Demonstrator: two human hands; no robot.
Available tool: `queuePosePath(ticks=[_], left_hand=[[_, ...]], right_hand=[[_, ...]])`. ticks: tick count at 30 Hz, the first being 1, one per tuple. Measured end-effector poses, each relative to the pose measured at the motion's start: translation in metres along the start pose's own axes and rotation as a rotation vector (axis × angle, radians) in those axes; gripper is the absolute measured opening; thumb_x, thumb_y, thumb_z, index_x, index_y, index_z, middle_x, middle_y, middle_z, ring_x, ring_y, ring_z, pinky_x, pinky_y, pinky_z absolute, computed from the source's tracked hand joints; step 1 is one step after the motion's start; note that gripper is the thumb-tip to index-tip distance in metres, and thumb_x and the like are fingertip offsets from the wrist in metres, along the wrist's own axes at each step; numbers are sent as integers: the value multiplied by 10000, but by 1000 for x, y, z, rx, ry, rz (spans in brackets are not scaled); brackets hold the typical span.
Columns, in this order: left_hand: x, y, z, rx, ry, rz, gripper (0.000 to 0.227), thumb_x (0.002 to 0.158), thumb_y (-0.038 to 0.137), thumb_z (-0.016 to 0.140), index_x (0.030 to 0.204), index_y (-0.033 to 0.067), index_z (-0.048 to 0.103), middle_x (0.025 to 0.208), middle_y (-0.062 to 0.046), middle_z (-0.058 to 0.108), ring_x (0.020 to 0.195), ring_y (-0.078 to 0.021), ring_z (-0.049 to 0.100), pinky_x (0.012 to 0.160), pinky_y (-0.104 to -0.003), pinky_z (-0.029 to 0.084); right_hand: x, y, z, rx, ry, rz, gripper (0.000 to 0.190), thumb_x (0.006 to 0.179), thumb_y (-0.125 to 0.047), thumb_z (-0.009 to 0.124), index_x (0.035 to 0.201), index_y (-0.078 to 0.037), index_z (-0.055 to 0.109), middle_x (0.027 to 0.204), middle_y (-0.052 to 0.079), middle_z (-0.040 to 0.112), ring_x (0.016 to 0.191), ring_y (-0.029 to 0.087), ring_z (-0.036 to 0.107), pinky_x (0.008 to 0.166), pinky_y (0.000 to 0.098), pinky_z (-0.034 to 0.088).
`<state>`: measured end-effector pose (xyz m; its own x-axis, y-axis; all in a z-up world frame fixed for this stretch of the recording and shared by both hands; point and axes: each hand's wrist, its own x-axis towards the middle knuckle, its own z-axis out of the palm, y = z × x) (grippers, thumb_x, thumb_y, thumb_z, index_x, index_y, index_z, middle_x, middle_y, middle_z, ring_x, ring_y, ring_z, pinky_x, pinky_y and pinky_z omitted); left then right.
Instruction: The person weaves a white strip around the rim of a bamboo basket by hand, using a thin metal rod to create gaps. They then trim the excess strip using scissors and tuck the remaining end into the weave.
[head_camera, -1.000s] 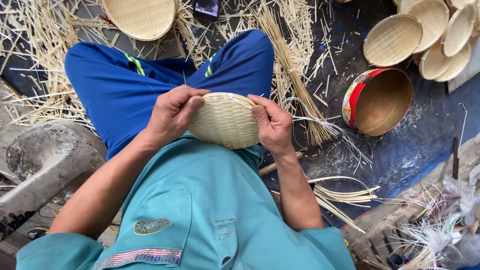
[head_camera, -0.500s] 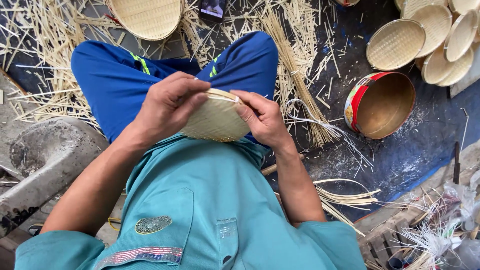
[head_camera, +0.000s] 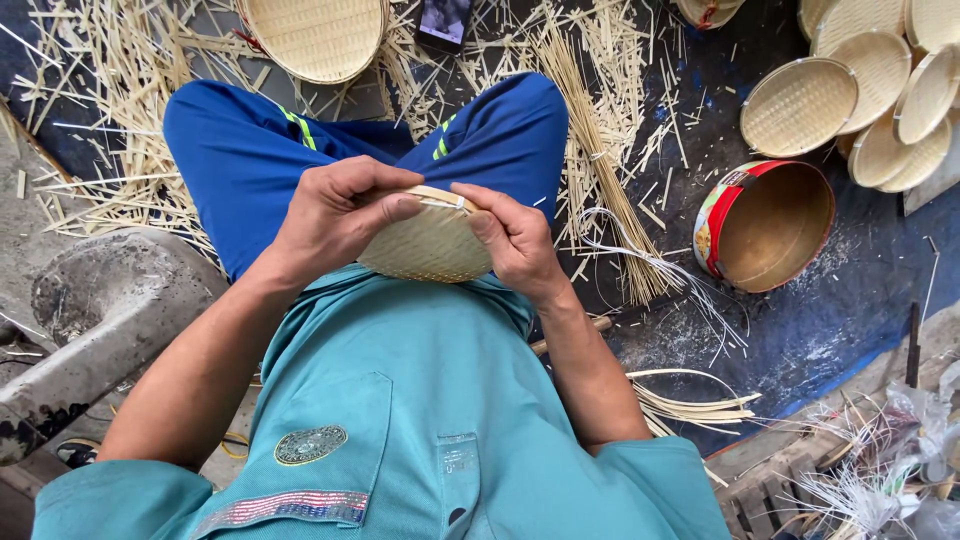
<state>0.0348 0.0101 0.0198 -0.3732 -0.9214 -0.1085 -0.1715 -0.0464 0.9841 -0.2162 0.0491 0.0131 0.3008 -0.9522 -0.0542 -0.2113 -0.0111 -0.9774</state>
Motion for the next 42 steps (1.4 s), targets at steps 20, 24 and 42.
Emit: queuePosePath(ticks=[20, 24, 42], left_hand=[[5, -47, -15, -1158, 467, -156, 313, 1009, 202, 648, 1257, 13, 626, 1214, -85, 718, 1080, -166, 708, 971, -356, 604], [-3, -90, -13, -1084, 429, -214, 349, 1072, 187, 678, 1355, 1, 593, 1249, -74, 682, 1115, -151, 661, 988, -333, 558], [0, 5, -3, 173, 91, 96, 164, 959, 153, 767, 1079, 41, 761, 911, -108, 731, 800, -180, 715, 707, -303, 554]], right_hand=[[10, 51, 11, 660, 161, 108, 523, 1076, -161, 629, 1501, 74, 436, 1341, 119, 665, 1199, 165, 643, 1043, 294, 532], [10, 53, 8, 629, 329, 282, 478, 1099, -103, 610, 1513, 111, 503, 1205, 161, 644, 910, 177, 508, 764, 289, 403], [22, -4, -8, 2, -170, 81, 346, 1075, -120, 593, 1393, 13, 612, 1281, 132, 734, 1161, 167, 694, 1018, 272, 545]])
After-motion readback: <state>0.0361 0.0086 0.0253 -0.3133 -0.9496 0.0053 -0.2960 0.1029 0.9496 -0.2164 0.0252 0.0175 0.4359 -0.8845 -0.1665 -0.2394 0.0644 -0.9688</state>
